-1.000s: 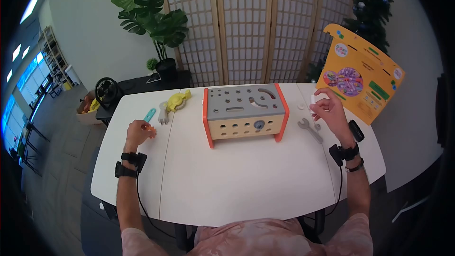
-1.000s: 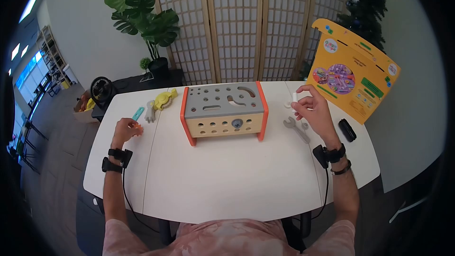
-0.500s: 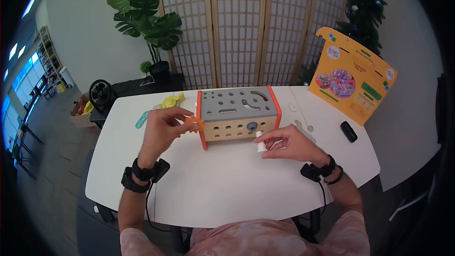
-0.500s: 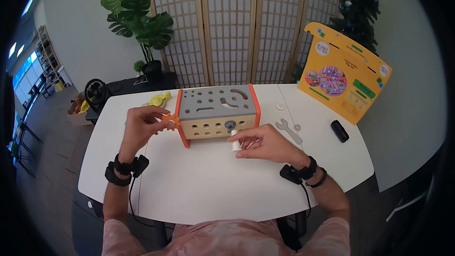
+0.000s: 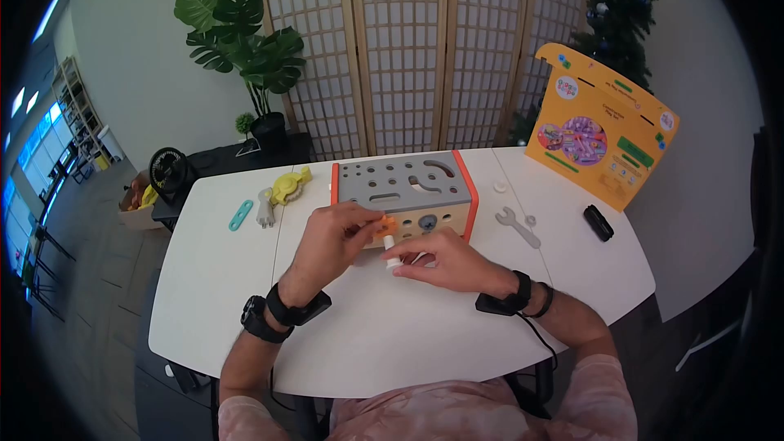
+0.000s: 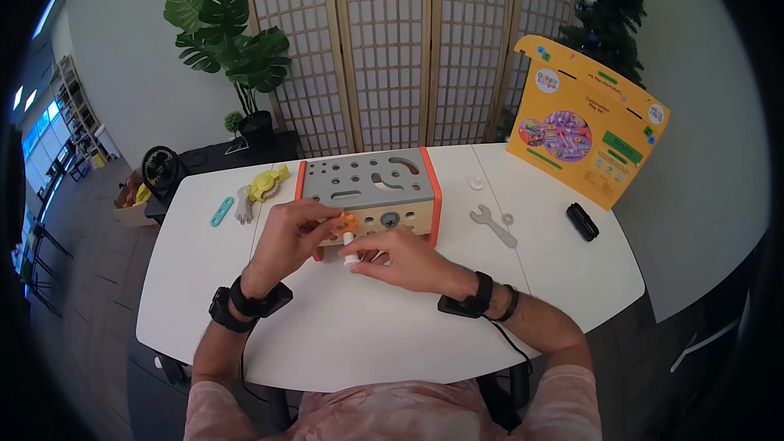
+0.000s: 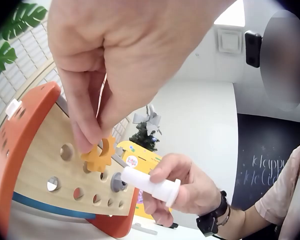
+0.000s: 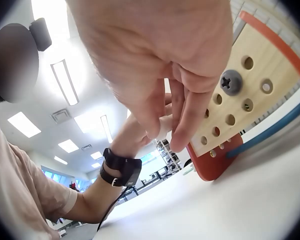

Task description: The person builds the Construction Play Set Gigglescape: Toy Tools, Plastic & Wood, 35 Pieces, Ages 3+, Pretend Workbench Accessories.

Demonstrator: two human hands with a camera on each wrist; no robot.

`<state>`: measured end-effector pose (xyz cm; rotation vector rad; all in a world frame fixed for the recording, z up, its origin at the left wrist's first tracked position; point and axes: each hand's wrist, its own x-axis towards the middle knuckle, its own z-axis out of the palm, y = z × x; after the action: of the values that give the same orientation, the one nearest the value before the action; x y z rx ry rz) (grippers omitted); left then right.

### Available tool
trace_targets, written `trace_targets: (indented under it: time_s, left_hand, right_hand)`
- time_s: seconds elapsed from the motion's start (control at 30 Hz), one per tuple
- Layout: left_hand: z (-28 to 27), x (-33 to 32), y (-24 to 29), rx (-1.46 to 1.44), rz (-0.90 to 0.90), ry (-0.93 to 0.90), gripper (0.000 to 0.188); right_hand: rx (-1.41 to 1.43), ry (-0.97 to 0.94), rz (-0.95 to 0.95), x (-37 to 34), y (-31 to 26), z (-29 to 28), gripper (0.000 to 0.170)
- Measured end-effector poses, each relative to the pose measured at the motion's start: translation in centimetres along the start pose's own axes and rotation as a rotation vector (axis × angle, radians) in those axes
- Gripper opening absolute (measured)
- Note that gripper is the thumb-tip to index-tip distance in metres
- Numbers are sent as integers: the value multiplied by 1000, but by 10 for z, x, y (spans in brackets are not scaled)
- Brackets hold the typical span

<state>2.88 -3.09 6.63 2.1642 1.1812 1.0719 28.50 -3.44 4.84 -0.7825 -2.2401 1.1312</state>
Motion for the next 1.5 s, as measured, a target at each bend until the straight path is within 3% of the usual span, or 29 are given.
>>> trace_targets:
  time_s: [0.23, 0.33, 0.4, 0.47, 0.5, 0.57, 0.6, 0.67, 0.77, 1.0, 1.4, 1.47, 1.5]
  left_hand:
    - [6, 0, -12, 60, 83, -1, 20]
    - [1, 0, 0, 118, 91, 86, 22]
    - [-7, 4, 2, 299, 155, 92, 32]
    - [-10, 5, -4, 449, 256, 71, 41]
    - [-10, 6, -8, 600, 362, 47, 51]
    - [-6, 2, -20, 448, 283, -14, 62]
    - [-5, 2, -23, 296, 203, -77, 72]
    - [-5, 1, -21, 319, 213, -80, 74]
    - [-1, 1, -22, 373, 233, -58, 76]
    - [4, 3, -22, 414, 249, -16, 75]
    - [3, 4, -24, 405, 217, -52, 77]
    - [2, 3, -23, 417, 230, -60, 78]
    - [2, 4, -22, 423, 237, -68, 78]
  right_hand:
    - [81, 110, 23, 17, 13, 6, 33]
    - [109, 152, 25, 19, 20, 9, 32]
    - [122, 169, 20, 18, 22, 10, 32]
    - [114, 207, -19, 18, 17, 8, 53]
    - [114, 207, -20, 18, 15, 7, 53]
    - [60, 239, 64, 19, 10, 5, 72]
    - [61, 243, 64, 20, 7, 3, 72]
    - [25, 201, 109, 19, 3, 0, 80]
    - [-73, 148, 154, 23, -4, -9, 80]
    - [-19, 128, 201, 28, -6, -12, 80]
    - [-218, 247, 68, 31, 10, -7, 70]
    - [-318, 294, -230, 28, 27, 1, 72]
    - [-321, 292, -231, 22, 26, 2, 72]
